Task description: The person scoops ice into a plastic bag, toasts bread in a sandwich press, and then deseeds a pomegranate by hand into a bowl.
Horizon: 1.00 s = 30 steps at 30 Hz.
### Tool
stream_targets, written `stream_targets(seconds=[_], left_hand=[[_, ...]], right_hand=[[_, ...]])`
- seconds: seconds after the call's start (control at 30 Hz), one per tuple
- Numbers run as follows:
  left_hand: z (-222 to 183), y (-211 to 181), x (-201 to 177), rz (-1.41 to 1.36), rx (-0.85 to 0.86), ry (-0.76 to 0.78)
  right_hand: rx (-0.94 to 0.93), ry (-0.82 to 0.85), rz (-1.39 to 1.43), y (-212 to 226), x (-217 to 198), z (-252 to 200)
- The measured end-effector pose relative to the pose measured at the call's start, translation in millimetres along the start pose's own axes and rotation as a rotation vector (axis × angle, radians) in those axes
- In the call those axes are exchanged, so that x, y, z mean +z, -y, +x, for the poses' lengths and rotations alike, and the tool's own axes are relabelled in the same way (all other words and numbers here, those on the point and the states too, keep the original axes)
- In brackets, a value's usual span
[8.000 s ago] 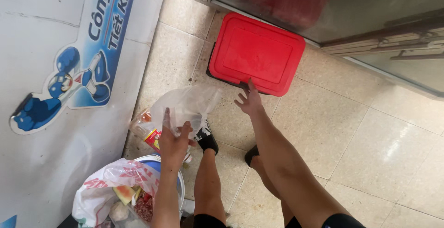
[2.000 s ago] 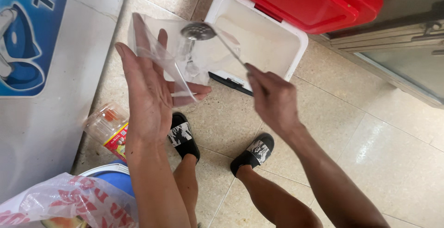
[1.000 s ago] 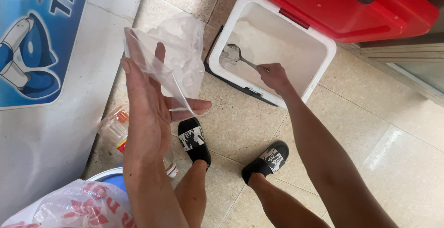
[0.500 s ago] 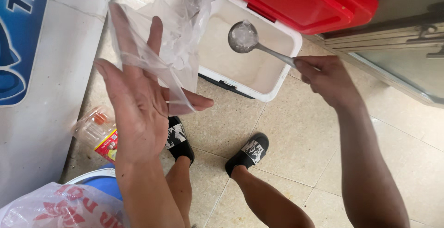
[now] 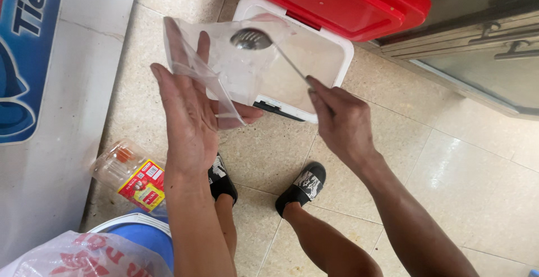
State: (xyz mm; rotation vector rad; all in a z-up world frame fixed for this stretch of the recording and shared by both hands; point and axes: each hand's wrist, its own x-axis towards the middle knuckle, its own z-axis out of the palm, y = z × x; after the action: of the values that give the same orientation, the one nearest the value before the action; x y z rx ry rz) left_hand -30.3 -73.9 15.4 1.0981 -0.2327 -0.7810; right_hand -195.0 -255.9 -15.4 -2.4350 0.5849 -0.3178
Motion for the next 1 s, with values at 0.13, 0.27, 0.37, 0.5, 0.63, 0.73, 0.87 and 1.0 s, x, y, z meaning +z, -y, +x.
stream_targets(seconds=[0.13, 0.27, 0.37, 0.5, 0.63, 0.73, 0.87, 1.0], left_hand=[[-3, -3, -21, -0.027, 0.018, -0.006], [-3, -11, -24, -0.020, 0.013, 0.006], [-7, -23, -23, 0.136, 0.021, -0.053], [-9, -26, -32, 0.138, 0.036, -0.029], [-8, -18, -46, 0.099, 0.025, -0.039], [-6, -17, -48, 0.139, 0.020, -0.037], [-4, -24, -48, 0.102, 0.016, -0.035], [-4, -23, -45, 0.061, 0.008, -0.025]], right_hand=[[0.104, -0.199, -0.072, -40, -2, -16], [0.244, -0.079, -0.276, -112, 34, -10], [0.490, 0.182, -0.463, -168, 100, 6], [0.511, 0.369, -0.508, -220, 180, 27], [0.381, 0.386, -0.274, -224, 237, 27], [0.353, 0.390, -0.057, -221, 246, 31], [0.641, 0.457, 0.201, -216, 236, 32], [0.770, 0.462, 0.528, -210, 194, 28]])
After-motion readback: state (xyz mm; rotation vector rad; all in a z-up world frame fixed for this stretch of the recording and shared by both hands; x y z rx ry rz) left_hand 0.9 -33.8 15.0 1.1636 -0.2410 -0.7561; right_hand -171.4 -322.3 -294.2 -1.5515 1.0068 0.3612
